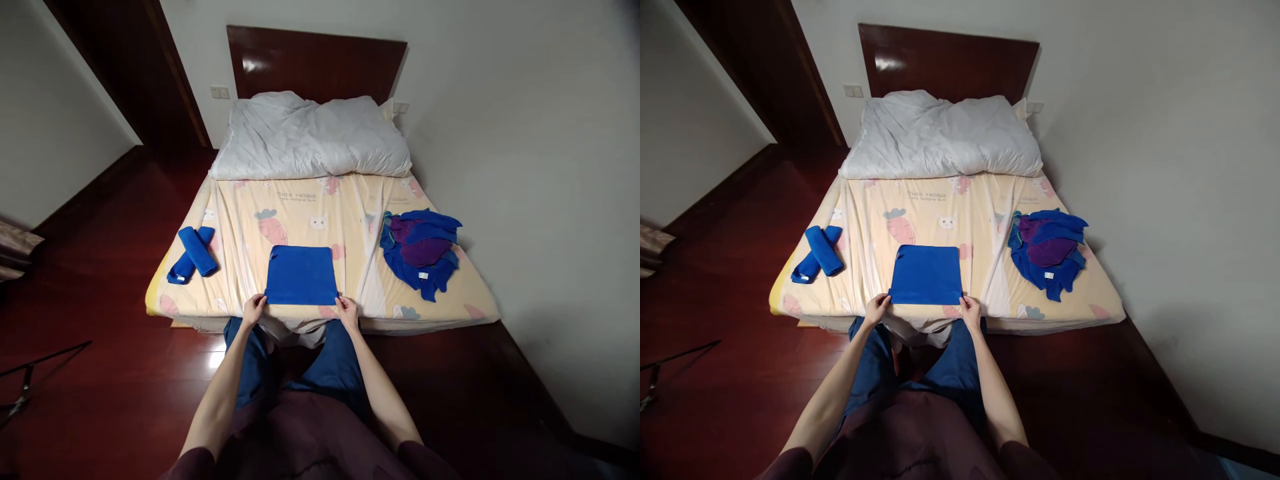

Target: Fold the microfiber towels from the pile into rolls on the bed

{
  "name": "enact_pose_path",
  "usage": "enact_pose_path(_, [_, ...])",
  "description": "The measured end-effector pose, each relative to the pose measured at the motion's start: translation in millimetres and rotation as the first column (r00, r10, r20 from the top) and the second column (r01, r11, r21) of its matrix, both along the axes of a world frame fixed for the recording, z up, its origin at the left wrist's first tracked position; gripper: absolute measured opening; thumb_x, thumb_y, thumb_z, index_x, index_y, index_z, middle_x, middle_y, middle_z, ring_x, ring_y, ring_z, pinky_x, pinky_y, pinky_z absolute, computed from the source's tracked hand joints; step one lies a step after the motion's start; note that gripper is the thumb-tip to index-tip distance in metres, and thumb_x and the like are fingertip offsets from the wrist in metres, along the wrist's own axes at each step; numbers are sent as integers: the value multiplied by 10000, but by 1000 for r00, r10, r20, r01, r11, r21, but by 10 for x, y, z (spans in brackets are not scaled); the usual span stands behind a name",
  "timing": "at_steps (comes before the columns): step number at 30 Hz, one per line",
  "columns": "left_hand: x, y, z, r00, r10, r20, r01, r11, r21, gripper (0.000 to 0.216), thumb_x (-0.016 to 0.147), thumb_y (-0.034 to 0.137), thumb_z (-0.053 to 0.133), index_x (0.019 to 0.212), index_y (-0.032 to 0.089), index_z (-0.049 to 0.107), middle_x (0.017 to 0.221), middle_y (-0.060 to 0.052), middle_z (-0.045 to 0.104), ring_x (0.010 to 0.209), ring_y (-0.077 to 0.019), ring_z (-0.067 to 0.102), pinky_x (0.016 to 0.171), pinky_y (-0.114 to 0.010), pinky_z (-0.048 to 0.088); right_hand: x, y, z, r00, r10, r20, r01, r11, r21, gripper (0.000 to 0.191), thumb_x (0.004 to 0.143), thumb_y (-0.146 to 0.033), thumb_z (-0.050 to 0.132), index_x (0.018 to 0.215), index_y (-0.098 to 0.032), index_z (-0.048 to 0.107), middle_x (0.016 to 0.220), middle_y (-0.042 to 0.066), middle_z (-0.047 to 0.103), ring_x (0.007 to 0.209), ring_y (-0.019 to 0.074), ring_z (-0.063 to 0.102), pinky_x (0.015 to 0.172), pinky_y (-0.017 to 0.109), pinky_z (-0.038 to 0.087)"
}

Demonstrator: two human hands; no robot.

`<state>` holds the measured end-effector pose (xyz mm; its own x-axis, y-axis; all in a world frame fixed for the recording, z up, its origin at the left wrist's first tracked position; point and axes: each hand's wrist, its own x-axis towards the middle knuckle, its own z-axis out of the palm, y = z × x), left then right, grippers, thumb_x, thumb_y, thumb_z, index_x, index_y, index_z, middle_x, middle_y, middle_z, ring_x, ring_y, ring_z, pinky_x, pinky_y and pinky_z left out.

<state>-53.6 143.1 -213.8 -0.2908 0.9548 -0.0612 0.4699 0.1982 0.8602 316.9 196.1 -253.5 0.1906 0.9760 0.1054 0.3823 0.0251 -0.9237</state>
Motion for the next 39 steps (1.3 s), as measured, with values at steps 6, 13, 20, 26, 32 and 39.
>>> enact_pose_path(6, [1,35,-20,1000,22,-21,-23,1000,-20,381,828,516,536,935,190,702,915,-64,755,898,-234,691,841,-332,521,-15,37,17,999,-20,25,20,1000,-1,507,774,-617,601,868,-134,727,817,136,748,693,233,680,682,362,567])
enact_pose_path(13, [147,-47,73,984,104,-148,-92,992,81,440,864,386,528,1230,142,558,1026,-124,684,921,-251,670,866,-419,532,-173,-49,224,983,-147,109,140,988,62,310,801,-382,575,976,-148,678,855,101,707,696,206,642,711,354,552])
enact_pose_path(20, [449,-248,239,775,-299,-556,435,891,127,468,939,191,394,1403,168,457,1505,-125,440,1431,-254,355,1168,-443,337,-397,-387,543,825,272,495,-412,889,198,395,941,-196,409,1263,-213,637,1348,87,611,1296,214,511,1114,392,394])
enact_pose_path(26, [427,-74,111,700,-322,-637,396,918,-29,604,854,99,424,1457,94,407,1543,-179,396,1467,-297,302,1185,-478,304,-337,-245,391,731,238,639,-362,930,68,536,863,-76,415,1365,-169,578,1441,99,544,1359,230,470,1117,446,401])
enact_pose_path(32, [318,46,98,636,-373,-675,420,902,-103,613,844,30,364,1443,129,444,1512,-158,451,1444,-276,356,1183,-478,291,-354,-103,351,647,244,722,-343,939,-10,602,818,17,389,1355,-165,592,1425,90,561,1339,246,486,1083,441,410])
enact_pose_path(39, [201,102,168,578,-449,-681,480,862,-161,575,817,12,402,1364,133,532,1453,-166,521,1387,-269,447,1171,-460,316,-342,-56,438,632,235,739,-289,956,-56,507,847,-11,415,1252,-167,676,1368,135,602,1311,292,506,1023,469,418])
